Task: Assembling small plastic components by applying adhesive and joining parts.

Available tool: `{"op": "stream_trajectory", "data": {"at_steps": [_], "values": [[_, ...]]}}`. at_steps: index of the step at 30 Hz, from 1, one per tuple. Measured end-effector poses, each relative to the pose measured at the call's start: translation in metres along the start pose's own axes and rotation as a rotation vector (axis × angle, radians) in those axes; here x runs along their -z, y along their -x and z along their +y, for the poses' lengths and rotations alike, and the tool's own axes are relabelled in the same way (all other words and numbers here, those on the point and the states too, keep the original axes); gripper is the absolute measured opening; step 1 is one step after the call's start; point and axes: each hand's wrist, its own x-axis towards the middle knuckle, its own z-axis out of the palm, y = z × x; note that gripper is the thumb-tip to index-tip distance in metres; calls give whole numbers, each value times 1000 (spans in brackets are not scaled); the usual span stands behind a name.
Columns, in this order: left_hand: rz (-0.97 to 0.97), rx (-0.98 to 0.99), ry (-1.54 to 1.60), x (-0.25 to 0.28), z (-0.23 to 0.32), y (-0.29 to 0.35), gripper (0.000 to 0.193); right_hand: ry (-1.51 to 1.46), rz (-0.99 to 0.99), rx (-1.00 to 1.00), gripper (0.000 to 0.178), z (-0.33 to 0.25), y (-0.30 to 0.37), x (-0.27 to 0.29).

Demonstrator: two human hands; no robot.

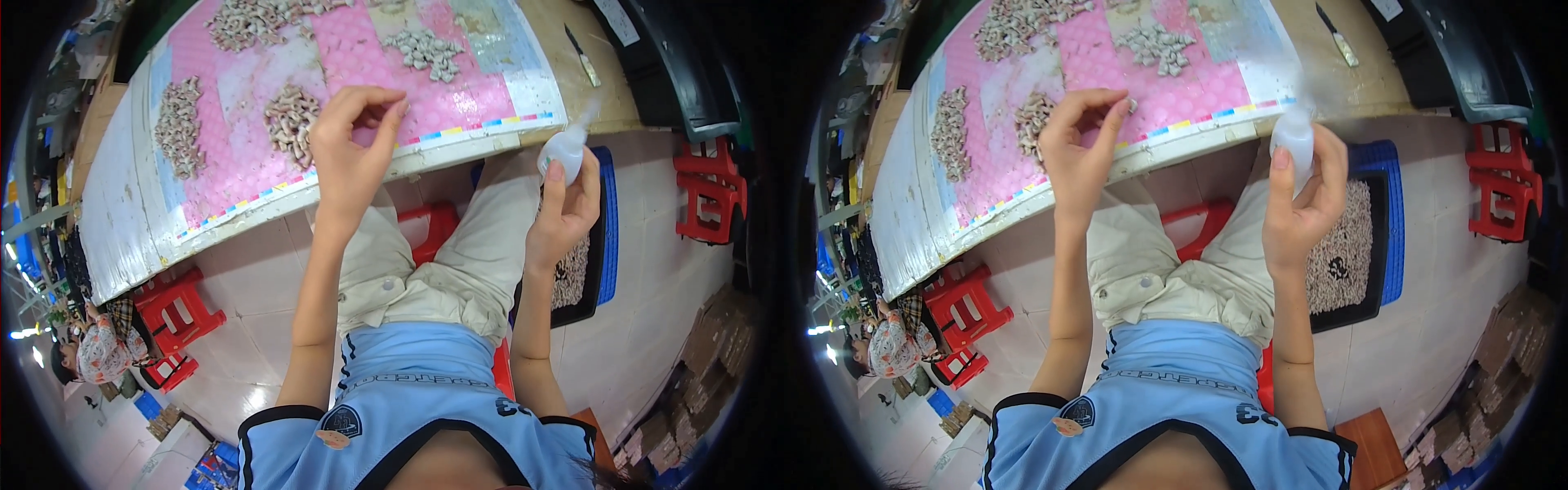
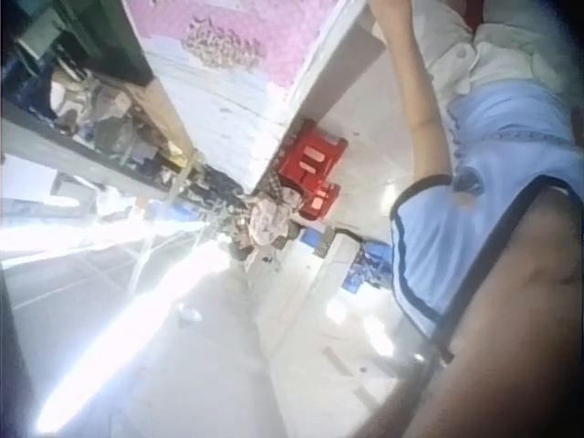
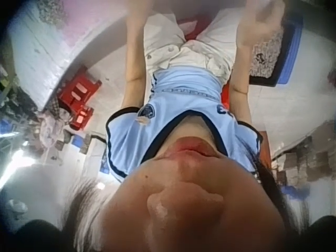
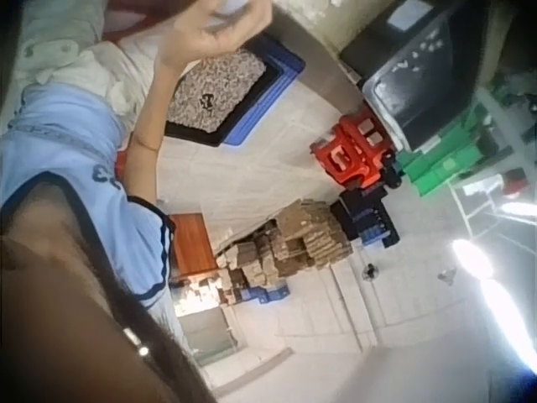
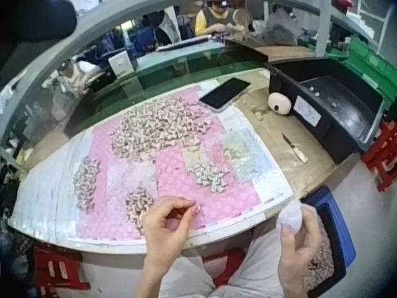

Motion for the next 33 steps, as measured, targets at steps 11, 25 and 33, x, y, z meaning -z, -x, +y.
{"op": "stream_trajectory", "data": {"at_steps": [11,25,33], "values": [[0,-5,-32,2,5,4,9,442,32,291,20,18,-79,-40],[117,-66,56,39,25,-12,8,503,82,316,20,23,-77,-44],[123,111,-143,123,-41,-74,11,502,92,331,20,23,-76,-45]]}}
